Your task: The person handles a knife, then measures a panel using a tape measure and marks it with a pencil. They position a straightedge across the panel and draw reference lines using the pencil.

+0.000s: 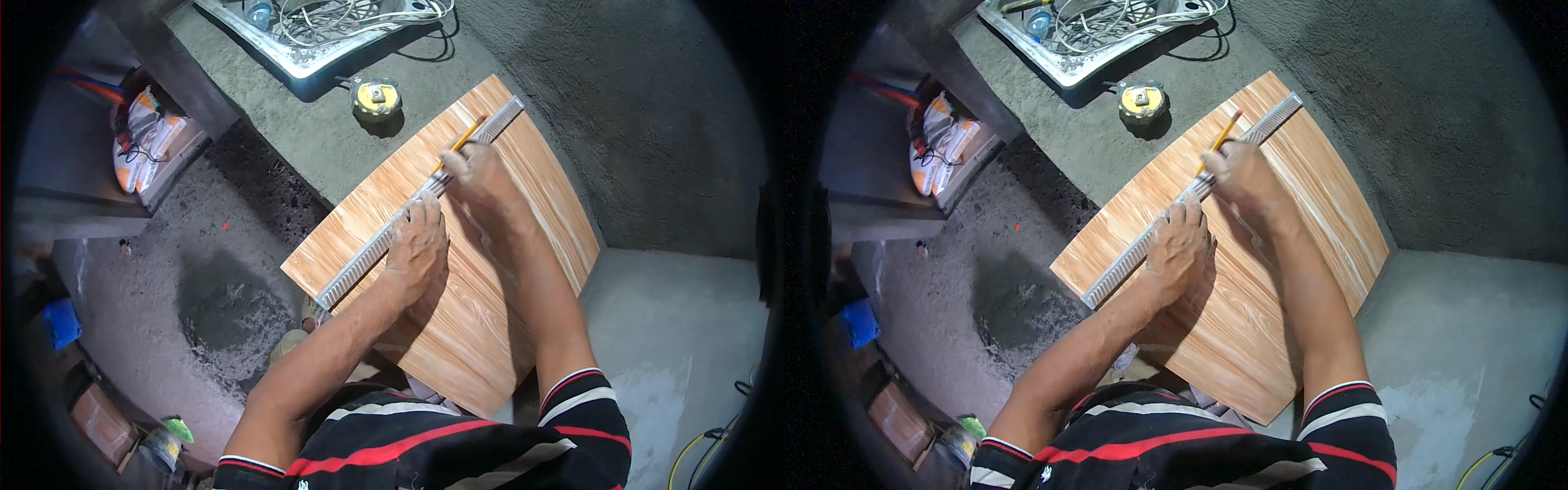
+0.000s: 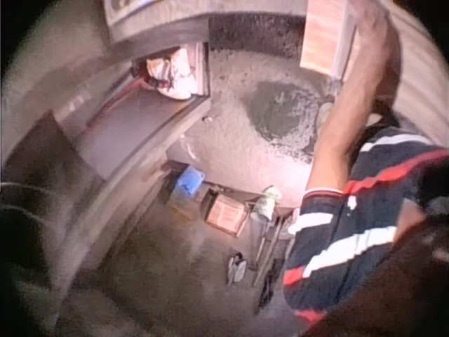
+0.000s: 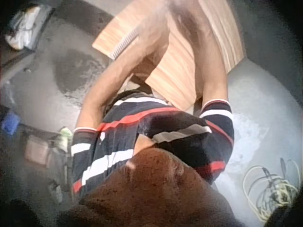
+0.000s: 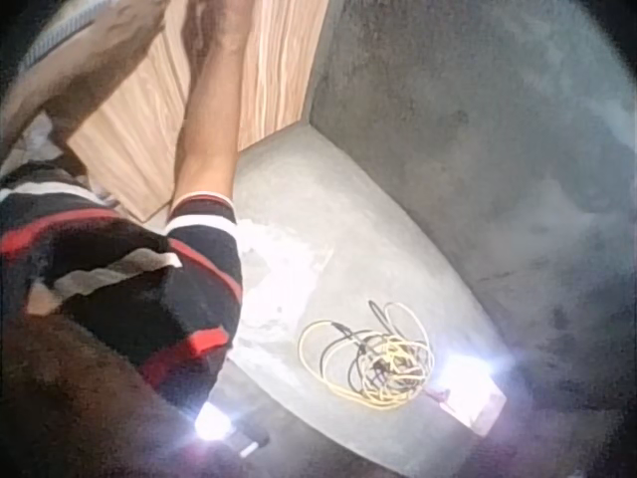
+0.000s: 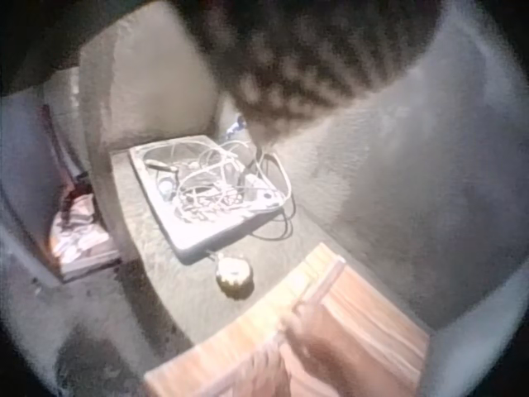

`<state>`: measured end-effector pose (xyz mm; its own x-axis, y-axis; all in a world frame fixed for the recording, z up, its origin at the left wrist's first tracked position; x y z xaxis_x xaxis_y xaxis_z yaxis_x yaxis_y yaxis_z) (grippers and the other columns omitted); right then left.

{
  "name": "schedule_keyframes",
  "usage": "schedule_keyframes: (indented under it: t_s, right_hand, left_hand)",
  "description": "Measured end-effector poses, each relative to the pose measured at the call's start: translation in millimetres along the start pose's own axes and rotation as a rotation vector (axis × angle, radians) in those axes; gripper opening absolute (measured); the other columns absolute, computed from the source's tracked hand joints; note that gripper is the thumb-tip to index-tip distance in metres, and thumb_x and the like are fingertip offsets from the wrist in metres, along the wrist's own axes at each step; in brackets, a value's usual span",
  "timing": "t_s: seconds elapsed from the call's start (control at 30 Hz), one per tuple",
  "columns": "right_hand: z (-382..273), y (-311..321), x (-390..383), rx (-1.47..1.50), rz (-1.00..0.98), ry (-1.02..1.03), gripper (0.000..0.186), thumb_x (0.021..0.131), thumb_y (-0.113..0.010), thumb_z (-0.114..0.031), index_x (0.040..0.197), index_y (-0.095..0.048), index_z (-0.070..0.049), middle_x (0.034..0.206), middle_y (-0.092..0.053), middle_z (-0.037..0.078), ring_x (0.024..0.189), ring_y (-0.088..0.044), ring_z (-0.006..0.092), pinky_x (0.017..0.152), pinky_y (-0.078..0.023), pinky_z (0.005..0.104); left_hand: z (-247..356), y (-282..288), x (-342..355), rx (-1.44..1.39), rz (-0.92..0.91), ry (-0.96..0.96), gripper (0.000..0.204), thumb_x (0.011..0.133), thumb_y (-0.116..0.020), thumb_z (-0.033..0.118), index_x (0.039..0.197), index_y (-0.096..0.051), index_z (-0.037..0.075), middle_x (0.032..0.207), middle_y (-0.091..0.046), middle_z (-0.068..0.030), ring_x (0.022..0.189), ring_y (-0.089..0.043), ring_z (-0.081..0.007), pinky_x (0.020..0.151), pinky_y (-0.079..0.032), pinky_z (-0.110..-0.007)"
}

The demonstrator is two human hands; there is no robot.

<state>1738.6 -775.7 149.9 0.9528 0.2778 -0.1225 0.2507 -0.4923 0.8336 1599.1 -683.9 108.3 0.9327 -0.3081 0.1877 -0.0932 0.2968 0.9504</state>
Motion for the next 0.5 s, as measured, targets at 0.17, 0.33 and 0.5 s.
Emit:
schedule_keyframes:
  t_s: [0.17,0.33,0.5]
  right_hand:
    - [-27,-26,-12,-0.005,-0.139,0.042,0.043,0.096,-0.061,-0.035,0.090,-0.073,0.006,0.082,-0.071,0.027,0.079,-0.072,0.0403,0.074,-0.056,0.0446]
    - [-26,-25,-13,0.117,-0.179,0.043,0.040,0.096,-0.062,-0.036,0.092,-0.074,0.002,0.083,-0.072,0.025,0.077,-0.072,0.0387,0.074,-0.056,0.0439]
    - [-44,-30,-12,0.053,-0.298,0.083,0.029,0.096,-0.068,-0.026,0.102,-0.074,0.001,0.085,-0.075,0.012,0.077,-0.068,0.0173,0.075,-0.055,0.0348]
  left_hand:
    - [4,0,1,-0.018,0.035,0.000,0.039,0.090,-0.060,0.021,0.120,-0.069,-0.003,0.133,-0.056,-0.0224,0.112,-0.056,-0.0323,0.088,-0.052,-0.042]
    - [9,-6,3,0.047,-0.025,0.003,0.029,0.084,-0.063,0.022,0.100,-0.075,0.002,0.117,-0.063,-0.0192,0.111,-0.055,-0.0310,0.082,-0.048,-0.041]
    - [9,-7,1,0.059,-0.112,-0.005,0.024,0.081,-0.065,0.022,0.094,-0.077,0.006,0.098,-0.068,-0.0146,0.109,-0.055,-0.0297,0.075,-0.045,-0.041]
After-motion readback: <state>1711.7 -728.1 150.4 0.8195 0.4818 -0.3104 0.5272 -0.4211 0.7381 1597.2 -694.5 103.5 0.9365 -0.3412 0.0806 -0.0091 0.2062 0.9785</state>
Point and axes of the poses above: each hand's wrist, its own x-axis towards the middle knuckle, its own y-axis out of the back of the hand, z = x × y, the point moved 7 cm from there along x, towards the middle knuckle
